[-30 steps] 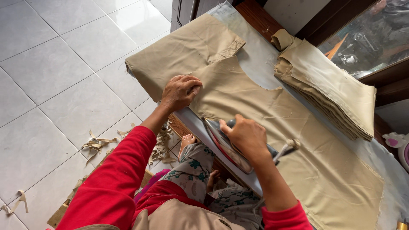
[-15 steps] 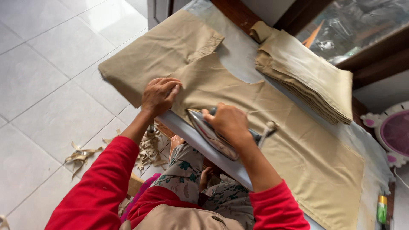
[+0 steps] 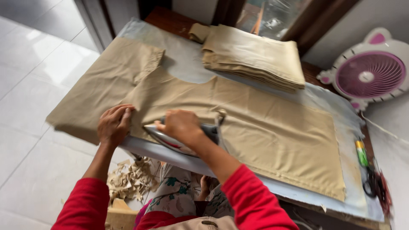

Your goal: The person irons beige fabric pieces on a table, smoothing them with an iron and adjusting their position. They handle multiple pieces, folding and stacking them as they work.

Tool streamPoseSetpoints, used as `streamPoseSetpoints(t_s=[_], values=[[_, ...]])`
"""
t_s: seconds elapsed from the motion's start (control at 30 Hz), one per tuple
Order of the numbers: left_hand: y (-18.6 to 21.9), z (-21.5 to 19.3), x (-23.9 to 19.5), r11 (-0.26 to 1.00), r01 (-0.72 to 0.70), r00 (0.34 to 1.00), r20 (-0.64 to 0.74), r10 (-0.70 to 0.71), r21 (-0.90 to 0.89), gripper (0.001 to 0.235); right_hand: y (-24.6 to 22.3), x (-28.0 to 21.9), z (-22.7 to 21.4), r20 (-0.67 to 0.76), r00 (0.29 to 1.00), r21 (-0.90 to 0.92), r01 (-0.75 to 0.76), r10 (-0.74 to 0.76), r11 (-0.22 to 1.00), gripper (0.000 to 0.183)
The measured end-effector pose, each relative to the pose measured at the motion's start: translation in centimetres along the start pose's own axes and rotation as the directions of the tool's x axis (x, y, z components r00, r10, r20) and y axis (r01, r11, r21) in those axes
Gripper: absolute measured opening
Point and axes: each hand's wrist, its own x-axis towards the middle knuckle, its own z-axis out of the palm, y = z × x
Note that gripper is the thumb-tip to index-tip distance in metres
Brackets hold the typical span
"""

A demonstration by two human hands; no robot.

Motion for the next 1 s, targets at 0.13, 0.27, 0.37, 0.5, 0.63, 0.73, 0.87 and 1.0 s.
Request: streamPoseSetpoints(t_s=[0.13, 0.27, 0.37, 0.5, 0.63, 0.73, 0.87, 1.0], values=[[0.3, -0.7, -0.2, 1.000, -0.016, 1.000, 0.014, 0.017, -0.009, 0.022, 0.9, 1.1, 1.8, -0.091, 0.984, -0.001, 0.154, -0.153, 0.988, 0.059], [0.1, -0.6, -0.2, 1.000, -0.007, 1.000, 0.018, 0.007, 0.005, 0.021, 4.3, -1.8, 2.2, -0.089, 0.990, 0.022, 0.116, -0.114, 0.993, 0.060], [0.4, -0.9, -0.2, 0.997, 0.057, 0.993, 0.097, -0.062, 0.059, 0.030, 8.1, -6.2, -0.8, 0.159, 0.987, -0.021, 0.023, -0.020, 1.000, 0.044], [0.6, -1.0, -0.1, 0.996, 0.056, 0.994, 0.092, -0.063, 0.068, 0.027, 16.2, -9.9, -1.2, 0.077, 0.989, -0.067, -0.119, 0.124, 0.991, 0.047], [0.3, 0.5, -0.4, 0.989, -0.093, 0.989, -0.102, 0.105, 0.111, 0.018, 24.0, -13.4, 1.8, -0.213, 0.963, -0.210, -0.210, 0.165, 0.955, 0.056], [1.3, 3.7, -1.9, 0.934, -0.321, 0.889, -0.291, 0.355, 0.160, 0.015, 25.1, -16.9, 3.4, -0.210, 0.973, -0.235, -0.146, 0.097, 0.961, 0.053], [9.1, 5.9, -5.7, 0.924, -0.382, 0.905, -0.194, 0.378, 0.017, 0.010, 26.6, -17.5, 5.6, -0.456, 0.890, -0.276, -0.161, 0.018, 0.947, 0.056], [14.4, 8.3, -9.1, 0.852, -0.511, 0.853, 0.053, 0.519, -0.114, 0.025, 29.1, -14.9, 4.9, -0.485, 0.868, -0.267, -0.260, 0.104, 0.928, 0.057]])
